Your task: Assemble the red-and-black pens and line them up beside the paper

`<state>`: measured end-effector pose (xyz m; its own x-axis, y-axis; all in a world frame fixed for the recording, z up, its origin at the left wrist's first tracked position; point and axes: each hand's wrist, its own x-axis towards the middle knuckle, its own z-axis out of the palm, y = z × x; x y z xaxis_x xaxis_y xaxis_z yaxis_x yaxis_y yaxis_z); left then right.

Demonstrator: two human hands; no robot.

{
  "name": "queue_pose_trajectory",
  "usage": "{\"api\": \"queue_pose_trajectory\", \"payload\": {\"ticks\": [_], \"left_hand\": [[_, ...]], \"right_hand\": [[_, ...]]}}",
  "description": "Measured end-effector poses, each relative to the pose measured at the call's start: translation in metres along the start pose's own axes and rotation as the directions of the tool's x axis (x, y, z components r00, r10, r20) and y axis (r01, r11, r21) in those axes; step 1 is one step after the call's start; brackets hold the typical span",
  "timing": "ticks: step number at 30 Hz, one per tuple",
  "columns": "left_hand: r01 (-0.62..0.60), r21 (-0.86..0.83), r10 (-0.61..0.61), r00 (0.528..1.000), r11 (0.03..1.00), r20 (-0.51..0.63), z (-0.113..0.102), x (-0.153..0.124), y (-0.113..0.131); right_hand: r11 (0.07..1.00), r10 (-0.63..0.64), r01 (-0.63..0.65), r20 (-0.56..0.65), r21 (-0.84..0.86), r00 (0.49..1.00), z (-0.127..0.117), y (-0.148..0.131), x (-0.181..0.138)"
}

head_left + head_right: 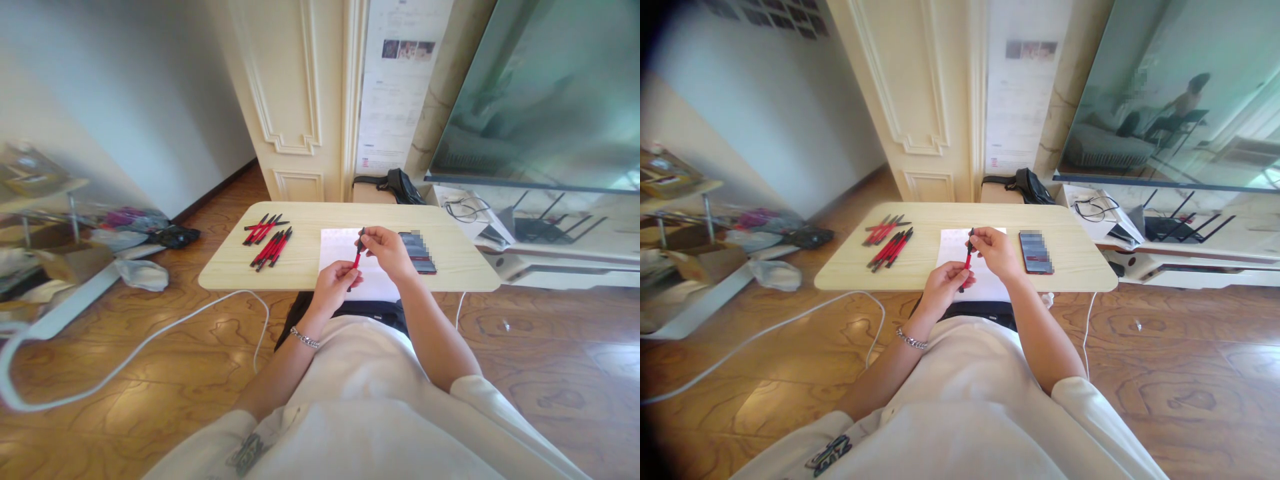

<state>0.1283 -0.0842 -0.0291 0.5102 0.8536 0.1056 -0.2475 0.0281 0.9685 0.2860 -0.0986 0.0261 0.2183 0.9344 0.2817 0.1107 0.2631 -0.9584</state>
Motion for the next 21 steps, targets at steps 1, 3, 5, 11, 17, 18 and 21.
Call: {"api": "queue_pose_trajectory", "payload": {"ticks": [1,3,5,11,17,18,21], "left_hand": [[0.002,-0.003,-0.002,1.000,1.000,0.005,0.0001,-0.0002,0.0005],[0.002,-0.008,-0.002,1.000,1.000,0.011,0.0000,-0.0005,0.0007],[0.004,-0.013,-0.004,1.000,1.000,0.016,-0.0002,-0.0006,0.0004],[0.019,-0.036,-0.018,1.000,0.999,0.022,0.0004,-0.0011,0.0016],[0.025,-0.047,-0.025,1.000,0.999,0.000,0.0031,-0.0025,0.0060],[0.025,-0.046,-0.025,1.000,0.999,-0.004,0.0036,-0.0029,0.0063],[0.026,-0.053,-0.027,1.000,0.998,-0.011,0.0050,-0.0041,0.0069]], "right_hand": [[1.000,0.001,-0.001,0.001,0.001,1.000,-0.0001,-0.0004,-0.0002],[1.000,0.000,0.000,0.003,0.006,1.000,-0.0005,-0.0007,-0.0002],[1.000,-0.003,0.003,0.003,0.011,1.000,-0.0008,-0.0004,-0.0002],[1.000,0.014,-0.014,-0.002,0.010,1.000,-0.0010,0.0008,-0.0017],[1.000,0.011,-0.011,0.000,0.009,1.000,-0.0005,0.0025,-0.0027],[1.000,0.010,-0.010,0.000,0.006,1.000,-0.0003,0.0032,-0.0026],[1.000,0.010,-0.009,0.002,-0.016,1.000,0.0005,0.0053,-0.0023]]}}
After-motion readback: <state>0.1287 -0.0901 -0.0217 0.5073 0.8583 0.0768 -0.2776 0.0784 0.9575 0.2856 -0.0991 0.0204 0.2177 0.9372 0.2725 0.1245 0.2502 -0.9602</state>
